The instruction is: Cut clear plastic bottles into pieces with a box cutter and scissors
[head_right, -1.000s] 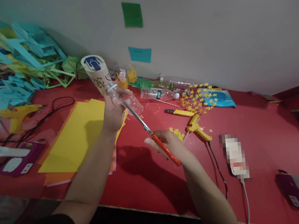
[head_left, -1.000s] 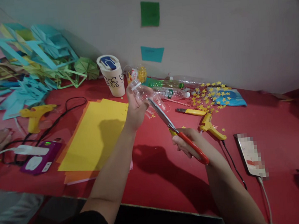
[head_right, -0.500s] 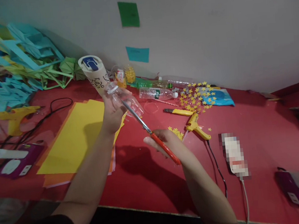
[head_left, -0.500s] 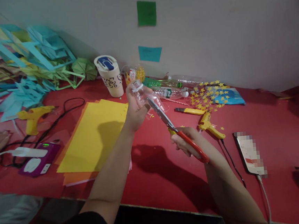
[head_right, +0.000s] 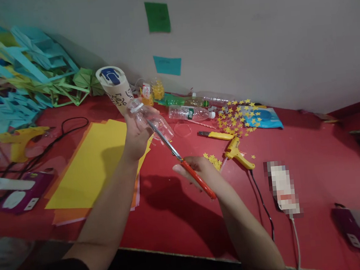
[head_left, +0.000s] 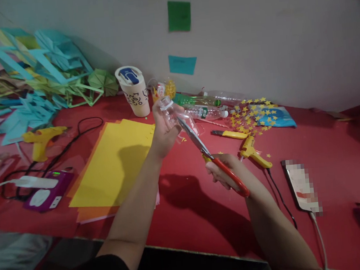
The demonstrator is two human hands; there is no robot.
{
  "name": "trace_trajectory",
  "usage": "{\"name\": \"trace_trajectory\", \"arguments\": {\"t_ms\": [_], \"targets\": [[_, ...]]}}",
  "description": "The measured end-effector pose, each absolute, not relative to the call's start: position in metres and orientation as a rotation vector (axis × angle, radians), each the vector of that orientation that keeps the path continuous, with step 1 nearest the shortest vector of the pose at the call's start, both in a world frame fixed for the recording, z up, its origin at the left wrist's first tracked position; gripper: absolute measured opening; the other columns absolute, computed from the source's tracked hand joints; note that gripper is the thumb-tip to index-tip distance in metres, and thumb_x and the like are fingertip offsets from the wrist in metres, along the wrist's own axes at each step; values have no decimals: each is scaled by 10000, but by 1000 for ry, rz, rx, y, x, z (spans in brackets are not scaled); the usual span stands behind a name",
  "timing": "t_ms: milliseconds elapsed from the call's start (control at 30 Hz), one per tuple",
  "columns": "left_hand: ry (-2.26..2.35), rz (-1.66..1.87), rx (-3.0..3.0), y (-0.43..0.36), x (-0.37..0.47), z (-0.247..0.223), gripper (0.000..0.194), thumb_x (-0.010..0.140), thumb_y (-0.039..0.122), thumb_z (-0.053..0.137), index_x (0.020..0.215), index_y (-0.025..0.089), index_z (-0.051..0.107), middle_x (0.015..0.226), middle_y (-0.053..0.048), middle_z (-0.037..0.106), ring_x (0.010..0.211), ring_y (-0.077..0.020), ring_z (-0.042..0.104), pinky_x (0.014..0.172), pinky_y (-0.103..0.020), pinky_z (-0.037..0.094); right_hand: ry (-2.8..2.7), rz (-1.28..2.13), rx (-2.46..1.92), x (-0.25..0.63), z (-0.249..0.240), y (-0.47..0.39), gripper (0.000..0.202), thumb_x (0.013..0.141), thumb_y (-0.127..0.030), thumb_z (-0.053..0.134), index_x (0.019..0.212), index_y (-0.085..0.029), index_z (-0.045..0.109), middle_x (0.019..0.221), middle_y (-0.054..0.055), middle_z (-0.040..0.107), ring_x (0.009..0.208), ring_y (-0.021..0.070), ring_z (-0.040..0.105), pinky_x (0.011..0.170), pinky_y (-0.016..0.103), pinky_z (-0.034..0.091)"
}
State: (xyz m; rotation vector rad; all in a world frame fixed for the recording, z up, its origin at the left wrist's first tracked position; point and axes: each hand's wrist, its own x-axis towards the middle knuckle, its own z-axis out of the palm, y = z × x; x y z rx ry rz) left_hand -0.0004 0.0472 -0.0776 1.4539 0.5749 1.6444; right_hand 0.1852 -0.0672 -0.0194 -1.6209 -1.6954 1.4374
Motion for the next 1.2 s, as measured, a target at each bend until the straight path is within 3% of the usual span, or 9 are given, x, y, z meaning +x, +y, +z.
{"name": "trace_trajectory", "arguments": {"t_ms": [200, 400, 567, 1033, 1200], "targets": [[549, 1588, 1461, 43, 7, -76, 711, 730, 528, 783, 1290, 356, 381, 1105, -47, 569, 1139, -262, 594, 1049, -522, 458, -1763, 1332, -1572, 187, -20, -66, 510, 803, -701, 524, 636, -240, 385, 455, -73, 396, 403, 95, 407, 460, 250, 372], [565, 1605, 1486, 41, 8, -74, 732, 749, 532, 765, 1323, 368, 342, 1118, -46, 555, 1098, -252, 618, 1029, -518, 486, -1705, 1387, -1620, 185, -18, -70, 477, 817, -668, 532, 664, -233, 409, 516, -52, 476, 370, 78, 403, 371, 216, 309], [542, 1608, 1492, 42, 7, -76, 704, 766, 505, 760, 1319, 365, 347, 1099, -41, 569, 1071, -238, 628, 1017, -498, 498, -1690, 1400, -1639, 185, -17, -70, 501, 801, -690, 532, 640, -231, 411, 484, -54, 452, 340, 73, 393, 342, 201, 285], [477, 1573, 1506, 44, 4, -76, 704, 765, 462, 768, 1317, 370, 341, 1131, -43, 604, 1101, -238, 639, 1024, -495, 504, -1690, 1413, -1678, 187, -18, -67, 493, 785, -673, 566, 634, -228, 416, 475, -57, 447, 315, 67, 391, 331, 196, 276], [537, 1536, 1504, 43, 5, -75, 682, 762, 433, 782, 1294, 360, 361, 1152, -46, 627, 1204, -266, 605, 1069, -528, 465, -1639, 1451, -1652, 187, -21, -67, 465, 809, -667, 530, 676, -233, 425, 482, -63, 439, 357, 78, 396, 371, 219, 318]]}}
